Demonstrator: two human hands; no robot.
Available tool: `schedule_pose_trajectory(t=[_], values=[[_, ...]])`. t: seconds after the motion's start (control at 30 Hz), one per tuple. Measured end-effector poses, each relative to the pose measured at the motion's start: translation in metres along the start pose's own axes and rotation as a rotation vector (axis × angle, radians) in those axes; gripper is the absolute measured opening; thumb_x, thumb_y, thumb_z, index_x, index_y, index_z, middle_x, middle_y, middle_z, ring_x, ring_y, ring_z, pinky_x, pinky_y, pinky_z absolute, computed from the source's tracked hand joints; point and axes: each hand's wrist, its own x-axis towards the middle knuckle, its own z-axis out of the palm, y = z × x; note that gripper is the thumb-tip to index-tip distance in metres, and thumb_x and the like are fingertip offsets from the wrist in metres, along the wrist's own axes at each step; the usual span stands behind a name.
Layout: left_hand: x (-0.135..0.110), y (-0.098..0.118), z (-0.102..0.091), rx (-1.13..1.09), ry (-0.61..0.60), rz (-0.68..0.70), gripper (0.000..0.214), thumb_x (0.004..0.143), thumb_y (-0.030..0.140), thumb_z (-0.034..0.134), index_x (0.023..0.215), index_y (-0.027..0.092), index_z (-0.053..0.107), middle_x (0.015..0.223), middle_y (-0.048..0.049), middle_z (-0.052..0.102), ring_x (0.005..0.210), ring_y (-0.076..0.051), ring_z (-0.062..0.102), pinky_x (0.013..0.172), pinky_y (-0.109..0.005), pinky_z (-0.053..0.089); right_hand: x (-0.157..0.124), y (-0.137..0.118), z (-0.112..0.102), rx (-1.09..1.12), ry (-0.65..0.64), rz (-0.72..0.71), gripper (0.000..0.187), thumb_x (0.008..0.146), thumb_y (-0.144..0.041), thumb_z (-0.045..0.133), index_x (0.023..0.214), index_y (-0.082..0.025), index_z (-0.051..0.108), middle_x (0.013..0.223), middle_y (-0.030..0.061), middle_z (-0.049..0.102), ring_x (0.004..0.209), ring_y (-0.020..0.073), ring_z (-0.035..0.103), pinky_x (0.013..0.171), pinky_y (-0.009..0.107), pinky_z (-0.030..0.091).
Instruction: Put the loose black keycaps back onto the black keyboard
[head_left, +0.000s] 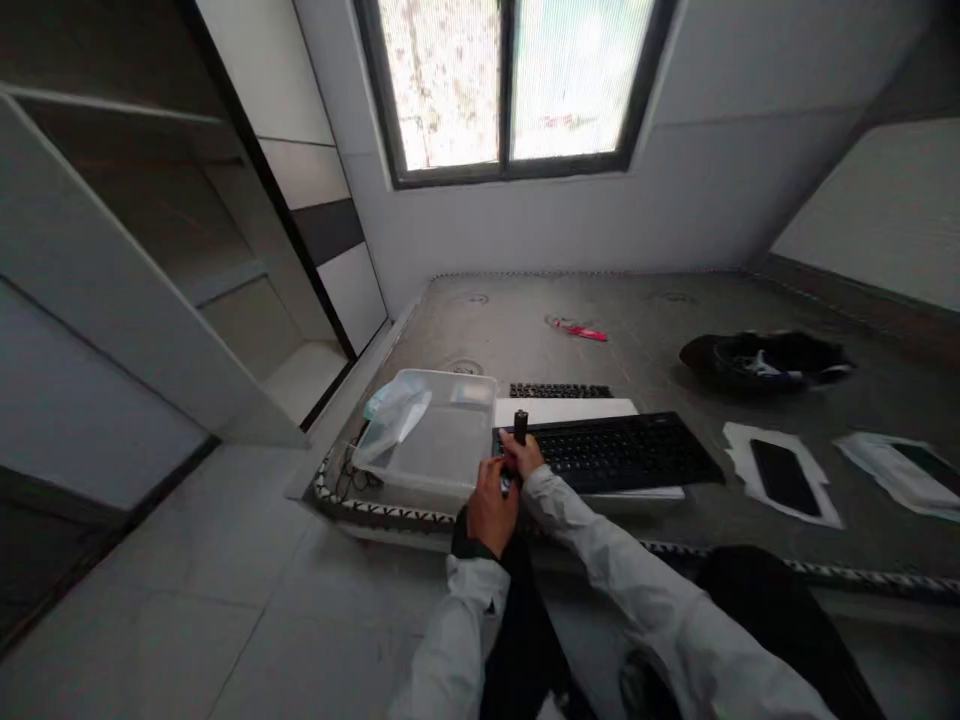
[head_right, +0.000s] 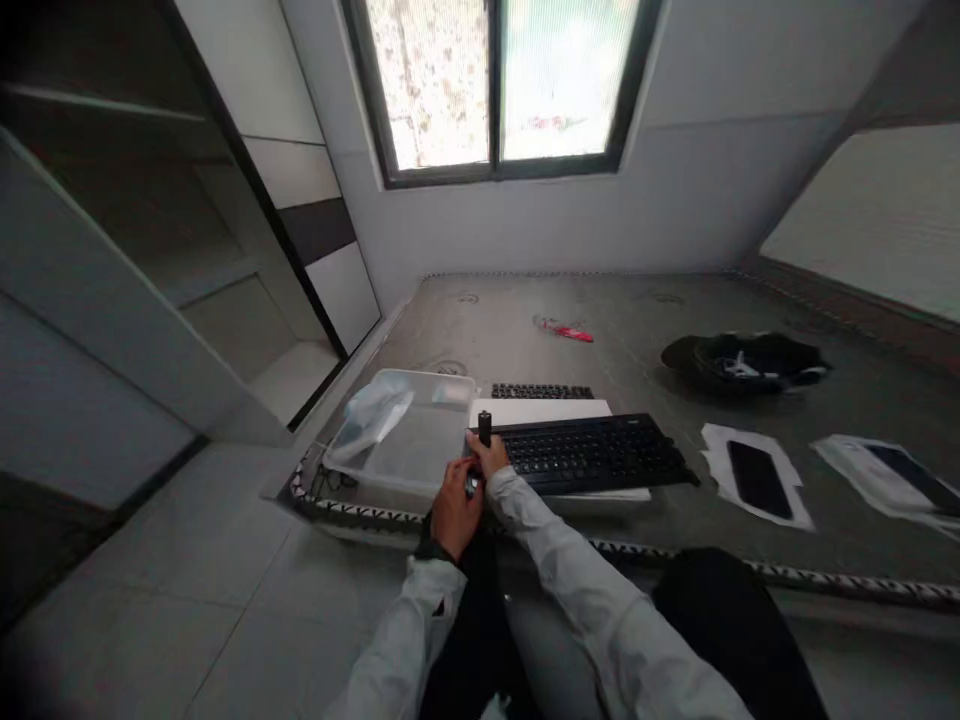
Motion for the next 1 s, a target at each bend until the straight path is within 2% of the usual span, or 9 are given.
schedule_pose_trajectory(t=[0.27,0.47,0.57,0.7,0.87,1.0], values=[[0.003,-0.002,0.004,0.008,0.026,-0.02,0.028,0.085,0.017,0.052,0.113,0.024,0.056,0.119,-0.0042,0.057,0.107,-0.017,0.059,0.095,-0.029,0.047,-0.003,-0.008,-0.001,-0.021,-0.045,-0.049,0.047,0.064,-0.053,0.066,0.039,-0.022,0.042,0.035,-0.0057,0.033,0.037,0.0083,0.028,0.039,0.026,0.021],[0.004,-0.002,0.004,0.024,0.015,-0.028,0.025,0.085,0.018,0.055,0.109,0.024,0.06,0.12,-0.0038,0.058,0.103,-0.017,0.061,0.092,-0.029,0.049,-0.017,-0.014,-0.006,0.025,-0.064,-0.085,0.044,0.059,-0.043,0.07,0.035,-0.02,0.041,0.035,-0.0056,0.034,0.039,0.007,0.028,0.041,0.025,0.02],[0.003,-0.001,0.003,0.037,0.017,-0.022,0.025,0.086,0.02,0.054,0.11,0.025,0.06,0.121,-0.0038,0.057,0.102,-0.017,0.061,0.091,-0.029,0.049,-0.015,-0.016,-0.005,0.097,-0.059,-0.053,0.045,0.058,-0.046,0.072,0.038,-0.021,0.04,0.035,-0.0062,0.034,0.036,0.0064,0.026,0.039,0.025,0.018],[0.0,0.0,0.002,0.046,0.027,0.008,0.025,0.089,0.026,0.053,0.113,0.026,0.06,0.123,-0.0042,0.057,0.104,-0.017,0.061,0.092,-0.031,0.049,-0.005,-0.025,-0.01,0.238,-0.076,0.002,0.052,0.065,-0.057,0.067,0.044,-0.024,0.031,0.034,-0.0086,0.026,0.032,0.0061,0.019,0.036,0.025,0.013],[-0.001,-0.001,0.002,0.03,0.043,0.016,0.022,0.09,0.027,0.054,0.11,0.026,0.062,0.116,-0.0039,0.059,0.102,-0.016,0.061,0.093,-0.03,0.048,0.0,-0.041,-0.028,0.364,-0.164,0.023,0.055,0.071,-0.062,0.062,0.048,-0.024,0.03,0.038,-0.0066,0.028,0.035,0.0086,0.028,0.04,0.026,0.024],[0.0,0.0,0.004,0.042,0.054,-0.001,0.021,0.09,0.026,0.053,0.109,0.026,0.062,0.113,-0.0038,0.058,0.101,-0.016,0.06,0.09,-0.029,0.048,-0.002,-0.046,-0.031,0.46,-0.248,0.048,0.054,0.077,-0.061,0.06,0.048,-0.023,0.034,0.042,-0.0045,0.03,0.04,0.0107,0.029,0.044,0.028,0.027]])
